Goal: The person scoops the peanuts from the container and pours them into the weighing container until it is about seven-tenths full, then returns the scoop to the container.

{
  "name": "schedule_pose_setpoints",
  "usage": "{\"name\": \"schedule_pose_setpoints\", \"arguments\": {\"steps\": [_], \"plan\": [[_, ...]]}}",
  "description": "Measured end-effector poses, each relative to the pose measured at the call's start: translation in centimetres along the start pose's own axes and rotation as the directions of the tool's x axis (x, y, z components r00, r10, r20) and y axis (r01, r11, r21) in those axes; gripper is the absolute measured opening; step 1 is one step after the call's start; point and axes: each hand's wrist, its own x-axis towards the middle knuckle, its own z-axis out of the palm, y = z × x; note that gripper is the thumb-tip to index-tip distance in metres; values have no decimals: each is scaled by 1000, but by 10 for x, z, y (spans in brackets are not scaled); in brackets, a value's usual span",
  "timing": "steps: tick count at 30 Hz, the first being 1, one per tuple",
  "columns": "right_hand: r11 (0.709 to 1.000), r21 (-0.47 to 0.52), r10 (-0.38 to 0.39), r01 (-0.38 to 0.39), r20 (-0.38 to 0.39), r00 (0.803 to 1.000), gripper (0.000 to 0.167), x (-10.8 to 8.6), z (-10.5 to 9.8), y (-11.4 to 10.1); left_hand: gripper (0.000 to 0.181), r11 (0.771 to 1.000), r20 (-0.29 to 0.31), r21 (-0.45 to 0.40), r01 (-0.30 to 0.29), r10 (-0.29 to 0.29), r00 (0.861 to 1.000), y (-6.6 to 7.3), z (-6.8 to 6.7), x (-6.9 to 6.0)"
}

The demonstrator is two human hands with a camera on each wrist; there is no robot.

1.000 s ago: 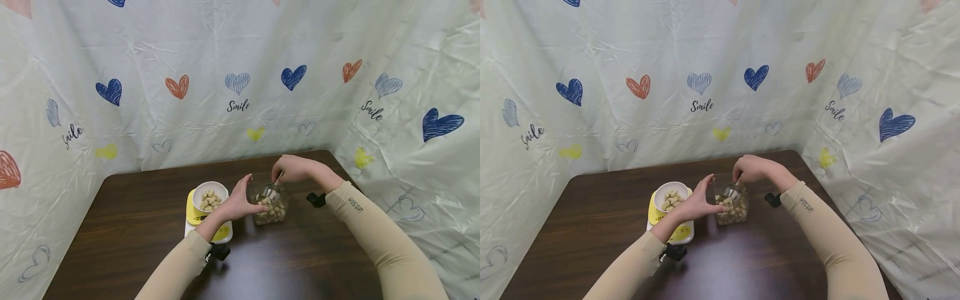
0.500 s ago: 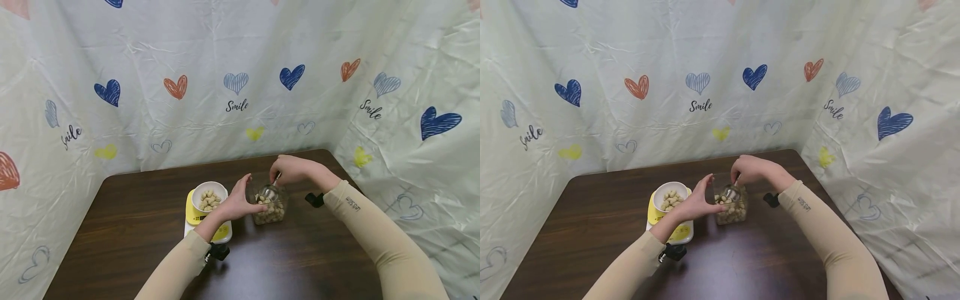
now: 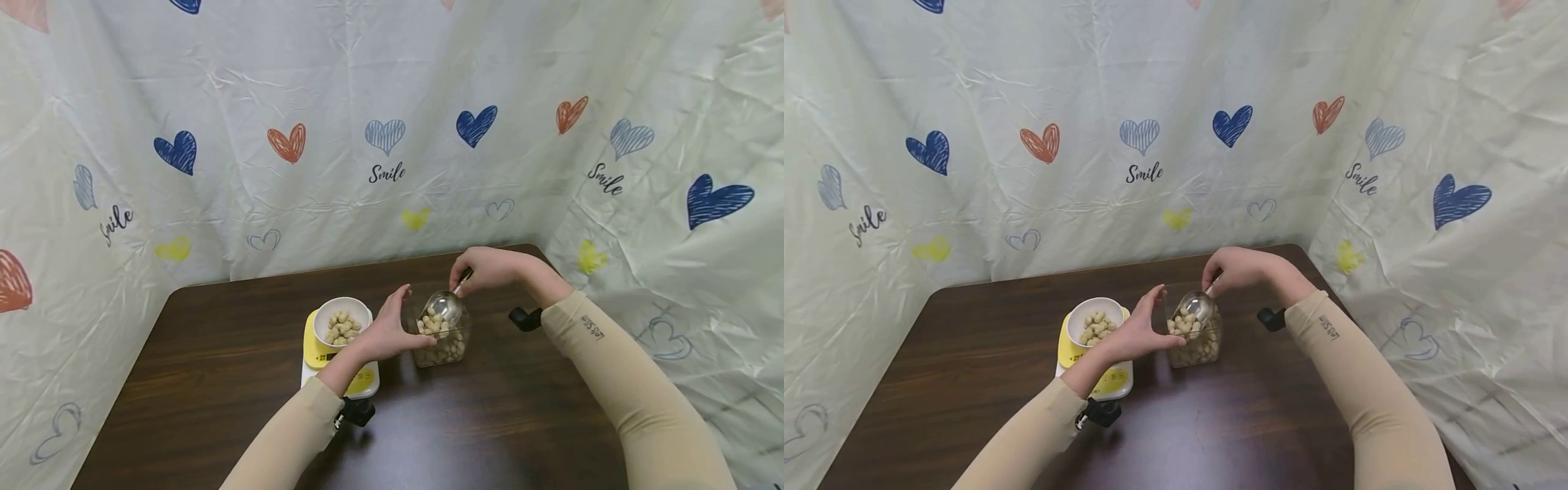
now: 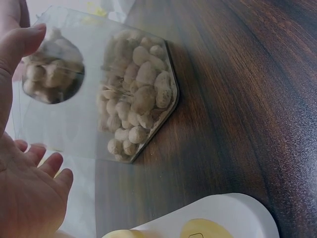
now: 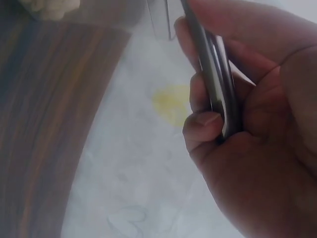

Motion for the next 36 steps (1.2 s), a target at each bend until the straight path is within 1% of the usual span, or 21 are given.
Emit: {"name": "schedule_pose_setpoints", "arguments": {"steps": [4,10,20,25,33,36], "plan": [[996,88,21,-22,16,1000,10,0,-1,8,123,1000,-7,-3,-4,4,1000,-1,1,1],[990,141,16,-19,24,1000,11,3,0,16,123,1000,-16,-1,-8,8,1000,-1,1,1],[988,151,-2,2,3,1000,12,9,-1,20,123,1000,-12,5,-7,7,1000,-1,-1,1],[989,151,3,-5,16,1000,12,11,-4,20,122,1000,-13,-2,-3,3,1000,-1,0,1],[976,216,-15,8,30,999,13,11,-7,22,120,1000,-15,-27,-11,10,1000,-4,2,2],[977,212,-33,27,24,999,13,12,-7,23,119,999,-13,-38,-11,11,1000,-4,2,2]]}}
